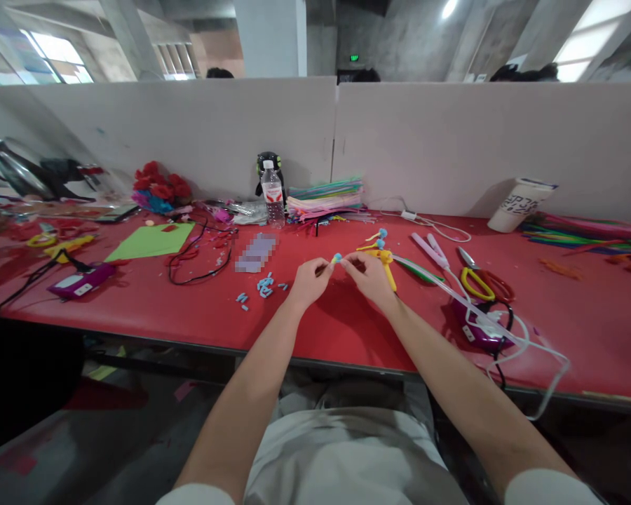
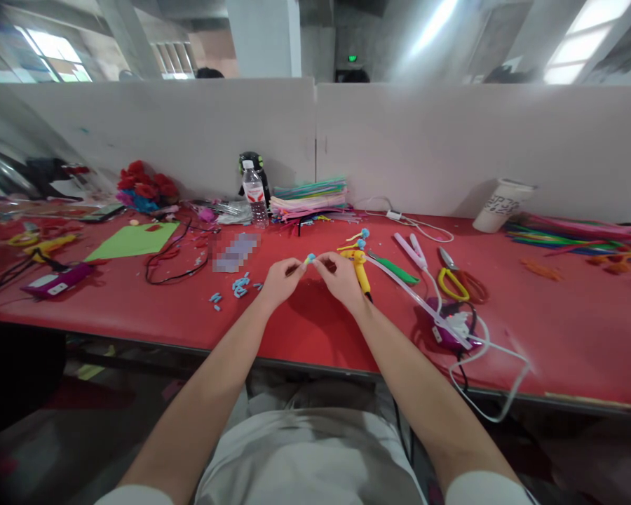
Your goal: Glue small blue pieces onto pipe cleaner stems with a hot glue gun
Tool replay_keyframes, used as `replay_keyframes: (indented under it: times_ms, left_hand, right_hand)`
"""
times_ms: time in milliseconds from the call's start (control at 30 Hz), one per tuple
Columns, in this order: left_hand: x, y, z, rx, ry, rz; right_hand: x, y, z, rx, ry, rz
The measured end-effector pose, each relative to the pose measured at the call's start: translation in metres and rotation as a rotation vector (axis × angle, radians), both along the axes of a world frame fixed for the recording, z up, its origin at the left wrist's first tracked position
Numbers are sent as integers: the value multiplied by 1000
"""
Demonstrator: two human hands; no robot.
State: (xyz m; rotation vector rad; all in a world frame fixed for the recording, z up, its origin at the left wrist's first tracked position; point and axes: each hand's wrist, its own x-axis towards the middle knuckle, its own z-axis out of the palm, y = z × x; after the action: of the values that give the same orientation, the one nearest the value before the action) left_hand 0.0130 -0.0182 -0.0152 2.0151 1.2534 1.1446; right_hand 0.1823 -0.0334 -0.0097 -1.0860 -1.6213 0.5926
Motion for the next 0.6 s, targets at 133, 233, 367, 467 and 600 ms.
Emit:
replay_keyframes:
  times_ms: [133,233,367,467,600]
  left_hand:
    - [-1,1,-1,-3,15,-14]
    - [-1,1,-2,3,20,-16]
    - [-2,1,-2,-10,29,-15]
    - [-2,1,-2,-11,25,-20]
    - [-3,1,-2,-7,36,-18]
  right_hand:
    - [0,1,-2,-1,-8,-17]
    - [1,1,-2,2,-28,-20]
    - [2,2,-3,17,-54,-18]
    - [4,3,-4,22,-78,-14]
    - [5,4,-5,37,-97,-33]
